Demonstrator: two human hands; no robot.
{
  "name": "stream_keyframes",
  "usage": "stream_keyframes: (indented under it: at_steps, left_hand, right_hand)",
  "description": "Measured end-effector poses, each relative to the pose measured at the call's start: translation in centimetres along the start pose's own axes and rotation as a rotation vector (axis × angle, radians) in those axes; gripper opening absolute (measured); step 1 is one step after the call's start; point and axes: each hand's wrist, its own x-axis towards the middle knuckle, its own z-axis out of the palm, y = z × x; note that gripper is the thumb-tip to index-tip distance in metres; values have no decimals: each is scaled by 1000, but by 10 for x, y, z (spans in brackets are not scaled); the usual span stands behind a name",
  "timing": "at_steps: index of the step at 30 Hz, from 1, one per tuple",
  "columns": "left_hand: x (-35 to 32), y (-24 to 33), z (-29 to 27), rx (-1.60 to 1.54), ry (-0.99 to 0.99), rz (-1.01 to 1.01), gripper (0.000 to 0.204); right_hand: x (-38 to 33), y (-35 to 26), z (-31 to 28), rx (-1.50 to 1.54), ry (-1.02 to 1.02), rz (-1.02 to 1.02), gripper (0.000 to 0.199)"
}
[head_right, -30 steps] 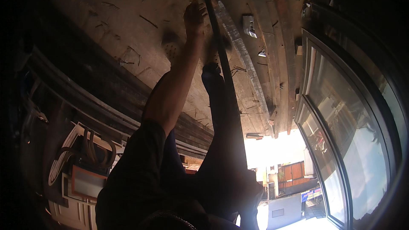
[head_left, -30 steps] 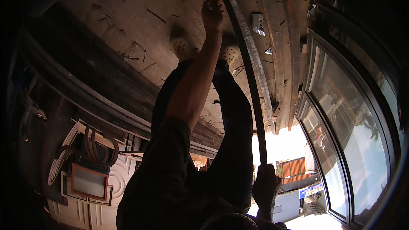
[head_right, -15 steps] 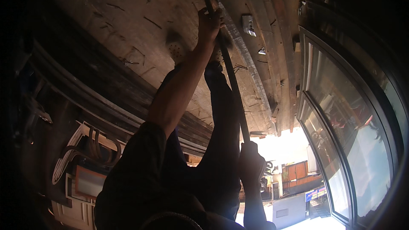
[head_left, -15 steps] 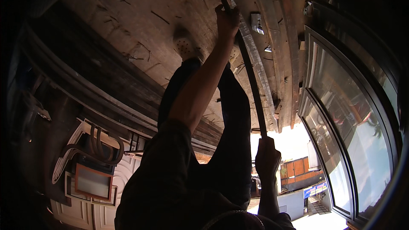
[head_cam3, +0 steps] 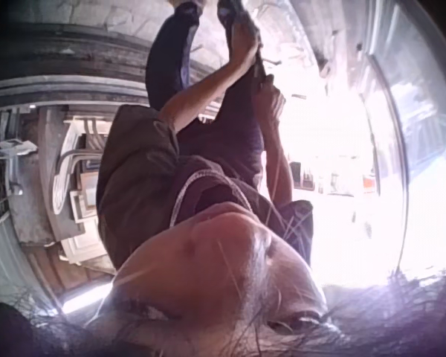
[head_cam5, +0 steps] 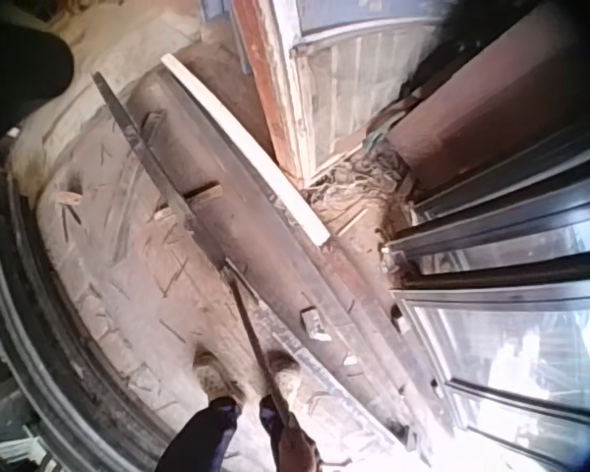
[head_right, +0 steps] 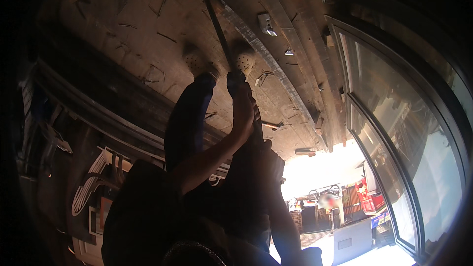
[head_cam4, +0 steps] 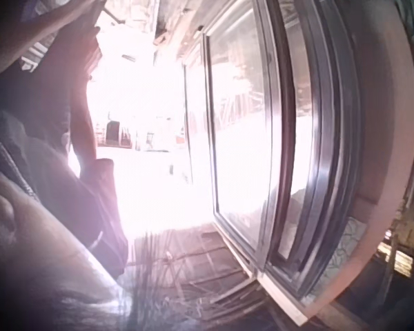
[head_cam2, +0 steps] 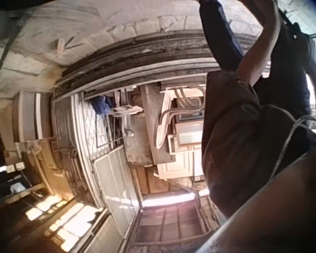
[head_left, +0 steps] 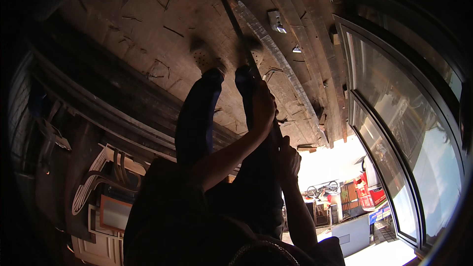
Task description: The person hammers a long metal bar on a wooden floor using a hammer, then uses a metal rod to scrape or adjust the bar. The person remains seated throughout the task.
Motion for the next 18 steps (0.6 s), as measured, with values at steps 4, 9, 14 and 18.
stream_keyframes:
  at_steps: [4, 9, 14, 18]
  left_hand:
    - [40, -44, 9, 196, 195, 297, 37]
    - [94, -96, 2, 613, 427, 707, 37]
    - [169, -140, 26, 522, 620, 892, 36]
    - [179, -149, 54, 488, 522, 881, 33]
  right_hand:
    - [25, 31, 20, -9, 74, -95, 25]
    - [75, 85, 77, -55, 183, -219, 24]
    - [147, 127, 115, 35, 302, -296, 28]
    - [189, 176, 139, -40, 360, -311, 35]
